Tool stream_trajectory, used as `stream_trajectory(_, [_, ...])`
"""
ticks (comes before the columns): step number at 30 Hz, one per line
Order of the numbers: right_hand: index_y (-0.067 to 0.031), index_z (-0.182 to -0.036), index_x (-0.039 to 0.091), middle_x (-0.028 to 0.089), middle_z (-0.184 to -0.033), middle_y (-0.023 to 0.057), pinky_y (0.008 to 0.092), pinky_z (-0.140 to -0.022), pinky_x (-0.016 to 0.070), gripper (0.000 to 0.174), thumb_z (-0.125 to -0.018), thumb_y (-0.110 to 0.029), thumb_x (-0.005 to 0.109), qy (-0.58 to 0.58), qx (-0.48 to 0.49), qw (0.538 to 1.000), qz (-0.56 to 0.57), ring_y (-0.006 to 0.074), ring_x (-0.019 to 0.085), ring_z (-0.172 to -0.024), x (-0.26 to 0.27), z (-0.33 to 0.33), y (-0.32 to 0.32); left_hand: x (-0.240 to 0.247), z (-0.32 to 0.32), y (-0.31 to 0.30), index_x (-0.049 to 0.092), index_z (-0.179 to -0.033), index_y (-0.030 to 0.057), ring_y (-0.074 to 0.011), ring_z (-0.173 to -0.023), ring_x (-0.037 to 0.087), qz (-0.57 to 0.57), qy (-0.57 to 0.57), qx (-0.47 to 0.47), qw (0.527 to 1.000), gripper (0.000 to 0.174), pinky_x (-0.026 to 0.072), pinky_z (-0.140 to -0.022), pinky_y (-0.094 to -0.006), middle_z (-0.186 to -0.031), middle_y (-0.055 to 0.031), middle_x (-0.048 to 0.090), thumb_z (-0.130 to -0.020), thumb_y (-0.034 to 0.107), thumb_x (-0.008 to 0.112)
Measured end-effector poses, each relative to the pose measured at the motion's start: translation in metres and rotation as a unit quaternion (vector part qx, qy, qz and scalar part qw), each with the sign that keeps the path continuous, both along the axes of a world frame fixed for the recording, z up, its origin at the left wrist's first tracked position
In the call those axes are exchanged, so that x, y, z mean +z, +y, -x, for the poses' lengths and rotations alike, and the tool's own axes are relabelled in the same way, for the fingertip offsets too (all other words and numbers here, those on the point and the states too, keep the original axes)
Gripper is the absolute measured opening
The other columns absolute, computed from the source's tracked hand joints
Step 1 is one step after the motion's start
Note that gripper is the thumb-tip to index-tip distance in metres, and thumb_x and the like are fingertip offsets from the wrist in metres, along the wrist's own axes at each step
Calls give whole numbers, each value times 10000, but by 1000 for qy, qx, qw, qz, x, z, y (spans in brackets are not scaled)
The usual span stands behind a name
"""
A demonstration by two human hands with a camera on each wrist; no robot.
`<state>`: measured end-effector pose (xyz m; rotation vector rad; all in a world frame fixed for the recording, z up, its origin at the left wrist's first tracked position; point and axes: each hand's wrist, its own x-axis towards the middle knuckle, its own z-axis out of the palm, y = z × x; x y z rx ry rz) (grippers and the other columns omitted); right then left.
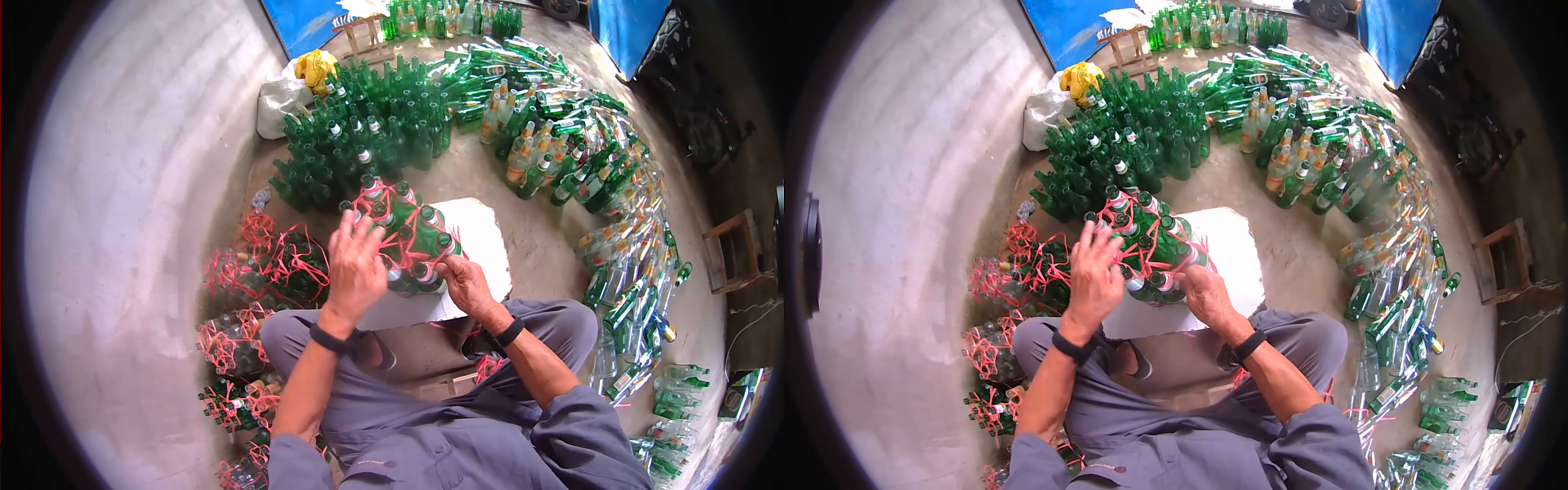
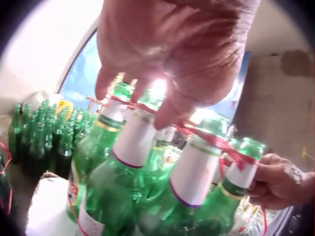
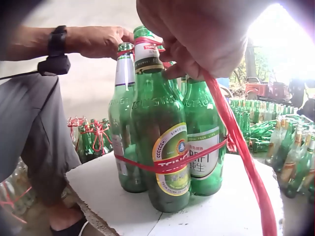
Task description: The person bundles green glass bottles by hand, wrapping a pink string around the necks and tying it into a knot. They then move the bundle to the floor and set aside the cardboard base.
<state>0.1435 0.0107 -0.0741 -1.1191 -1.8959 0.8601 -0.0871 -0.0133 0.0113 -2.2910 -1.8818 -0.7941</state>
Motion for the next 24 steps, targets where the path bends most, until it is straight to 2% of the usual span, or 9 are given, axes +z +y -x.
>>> stream_trajectory(2, [5, -928, 612, 562, -761, 215, 413, -650, 479, 130, -990, -109, 602, 18, 0, 1000, -1, 375, 575, -675, 0, 1, 0, 9, -18, -14, 661, -1250, 31, -378, -1404, 439, -21, -11, -82, 996, 460, 320, -1151, -545, -1324, -134, 641, -790, 13, 643])
stream_trajectory(5, [5, -940, 611, 564, -772, 221, 413, -647, 475, 95, -984, -77, 591, 35, -9, 999, 8, 363, 571, -671, -4, 0, -1, -2, -40, -21, 673, -1237, 30, -339, -1390, 461, 29, -34, -127, 991, 391, 318, -1144, -553, -1220, -120, 693, -850, 75, 659])
stream_trajectory(7, [6, -940, 608, 560, -765, 227, 410, -638, 471, 87, -982, -67, 589, 36, -17, 999, 18, 358, 552, -654, -6, -1, 1, -12, -44, -17, 668, -1250, 29, -330, -1394, 461, 20, -30, -128, 991, 381, 312, -1145, -555, -1194, -124, 702, -877, 105, 657])
stream_trajectory(9, [16, -892, 592, 598, -765, 272, 529, -633, 444, 178, -988, -134, 587, 35, -48, 996, 67, 506, 576, -745, -9, 0, 1, -19, -51, -15, 654, -1288, 30, -323, -1403, 453, 10, -19, -118, 993, 380, 280, -1156, -559, -1148, -140, 720, -927, 146, 637])
stream_trajectory(16, [19, -856, 601, 606, -754, 272, 506, -609, 453, 246, -997, -183, 591, 54, -107, 990, 79, 490, 578, -706, -16, 8, 2, -25, -63, -13, 650, -1314, 53, -297, -1415, 447, -1, -12, -78, 997, 397, 280, -1128, -510, -1185, -161, 709, -943, 193, 640])
stream_trajectory(18, [24, -824, 603, 604, -759, 279, 481, -606, 464, 280, -986, -204, 619, 101, -95, 984, 108, 478, 567, -689, -28, 7, 8, -22, -63, -8, 659, -1266, 47, -292, -1439, 432, 20, -33, -98, 994, 360, 295, -1083, -500, -1163, -120, 727, -933, 184, 650])
stream_trajectory(19, [41, -899, 655, 609, -691, 67, 316, -656, 471, 177, -990, -103, 607, 77, -99, 980, 152, 77, 465, -707, -27, 4, 9, -24, -64, -4, 668, -1257, 68, -289, -1435, 437, 15, -30, -103, 994, 352, 299, -1053, -491, -1144, -128, 724, -924, 184, 662])
stream_trajectory(22, [41, -884, 668, 616, -704, 23, 297, -667, 461, 209, -994, -127, 611, 156, -86, 963, 204, 75, 466, -709, -17, 1, 13, -25, -67, 2, 673, -1245, 70, -289, -1433, 438, 23, -23, -102, 994, 348, 295, -1053, -498, -1124, -127, 721, -915, 182, 673])
stream_trajectory(24, [39, -907, 704, 644, -734, -12, 285, -673, 459, 223, -997, -144, 613, 128, -82, 965, 213, 65, 485, -714, -23, -1, 17, -25, -67, -1, 679, -1231, 64, -284, -1439, 429, 27, -27, -105, 994, 343, 293, -1051, -500, -1115, -125, 718, -910, 183, 680])
